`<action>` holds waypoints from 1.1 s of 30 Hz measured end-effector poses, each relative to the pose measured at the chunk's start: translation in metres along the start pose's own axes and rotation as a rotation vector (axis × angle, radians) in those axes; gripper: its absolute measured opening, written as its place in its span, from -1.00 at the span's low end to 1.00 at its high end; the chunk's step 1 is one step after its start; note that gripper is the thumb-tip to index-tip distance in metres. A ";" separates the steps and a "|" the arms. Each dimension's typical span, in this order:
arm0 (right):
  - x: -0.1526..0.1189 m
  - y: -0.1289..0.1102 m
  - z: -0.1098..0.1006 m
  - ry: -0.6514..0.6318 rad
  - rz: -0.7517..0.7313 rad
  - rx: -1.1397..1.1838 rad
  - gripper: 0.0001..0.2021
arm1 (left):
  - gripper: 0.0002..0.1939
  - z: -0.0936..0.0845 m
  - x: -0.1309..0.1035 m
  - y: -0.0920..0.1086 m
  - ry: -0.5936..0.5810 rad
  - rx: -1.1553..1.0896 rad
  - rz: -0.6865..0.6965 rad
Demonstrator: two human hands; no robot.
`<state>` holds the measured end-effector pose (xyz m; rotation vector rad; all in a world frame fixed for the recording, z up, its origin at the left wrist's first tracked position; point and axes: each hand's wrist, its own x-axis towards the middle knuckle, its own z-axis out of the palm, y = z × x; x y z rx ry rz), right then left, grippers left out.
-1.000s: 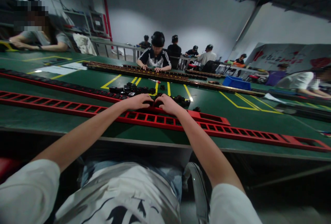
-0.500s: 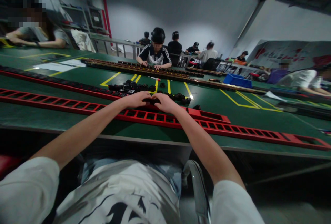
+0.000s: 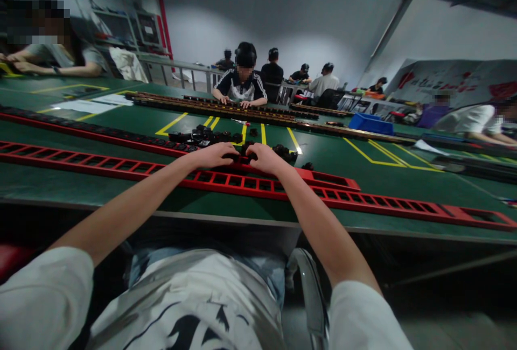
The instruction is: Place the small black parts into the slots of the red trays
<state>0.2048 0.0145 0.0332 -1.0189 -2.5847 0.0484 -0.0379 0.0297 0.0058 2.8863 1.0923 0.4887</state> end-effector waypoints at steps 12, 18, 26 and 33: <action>0.011 -0.005 0.014 0.030 -0.065 0.024 -0.64 | -0.68 -0.002 0.002 0.002 0.002 0.013 0.044; 0.004 -0.014 0.011 0.033 -0.030 0.129 -0.65 | -0.69 -0.003 0.001 0.003 -0.004 0.024 0.038; -0.002 -0.019 -0.001 -0.004 -0.022 0.125 -0.70 | -0.70 -0.005 0.000 0.005 -0.020 -0.012 0.040; -0.005 -0.009 -0.008 -0.030 0.030 0.082 -0.79 | -0.58 -0.006 -0.003 0.007 -0.026 -0.008 -0.017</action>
